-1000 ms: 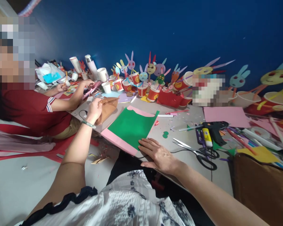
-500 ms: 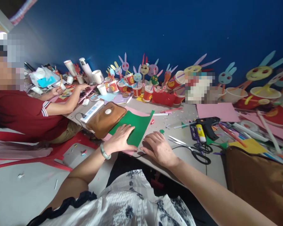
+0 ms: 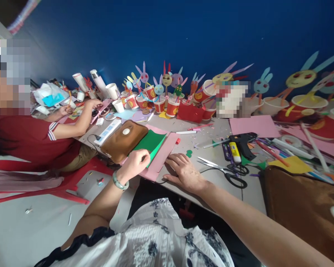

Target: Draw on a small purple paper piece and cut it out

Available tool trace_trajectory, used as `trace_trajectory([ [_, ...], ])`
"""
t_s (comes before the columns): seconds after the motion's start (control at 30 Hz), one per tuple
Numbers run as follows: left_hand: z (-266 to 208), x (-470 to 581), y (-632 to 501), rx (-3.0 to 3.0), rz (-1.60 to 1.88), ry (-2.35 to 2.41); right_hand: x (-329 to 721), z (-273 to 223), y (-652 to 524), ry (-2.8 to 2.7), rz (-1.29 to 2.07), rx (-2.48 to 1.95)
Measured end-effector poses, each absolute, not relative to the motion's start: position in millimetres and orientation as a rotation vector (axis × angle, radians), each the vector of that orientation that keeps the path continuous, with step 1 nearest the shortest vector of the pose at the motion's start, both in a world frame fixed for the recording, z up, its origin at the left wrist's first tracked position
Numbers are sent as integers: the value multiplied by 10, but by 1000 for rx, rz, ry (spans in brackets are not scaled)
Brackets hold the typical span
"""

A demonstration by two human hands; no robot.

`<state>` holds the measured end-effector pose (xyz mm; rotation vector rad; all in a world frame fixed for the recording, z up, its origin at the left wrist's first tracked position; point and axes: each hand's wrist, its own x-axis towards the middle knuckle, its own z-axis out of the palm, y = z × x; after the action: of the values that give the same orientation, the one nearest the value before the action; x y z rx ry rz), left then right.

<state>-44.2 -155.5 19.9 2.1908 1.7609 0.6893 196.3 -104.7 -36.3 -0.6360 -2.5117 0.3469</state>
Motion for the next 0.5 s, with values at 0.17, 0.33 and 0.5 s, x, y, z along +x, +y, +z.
trace_trajectory([
  [0.17,306,-744,-1555,2062,1120,2193,1958,-371,-1056,-2515,330,-667],
  [0.33,265,-1034,-1505,2051,1292,2443,1952,-366,-1053,-2534,322,-672],
  [0.5,191,-1003,-1510,2073,1279,2396,1946,-389,-1036,-2545,354,-627],
])
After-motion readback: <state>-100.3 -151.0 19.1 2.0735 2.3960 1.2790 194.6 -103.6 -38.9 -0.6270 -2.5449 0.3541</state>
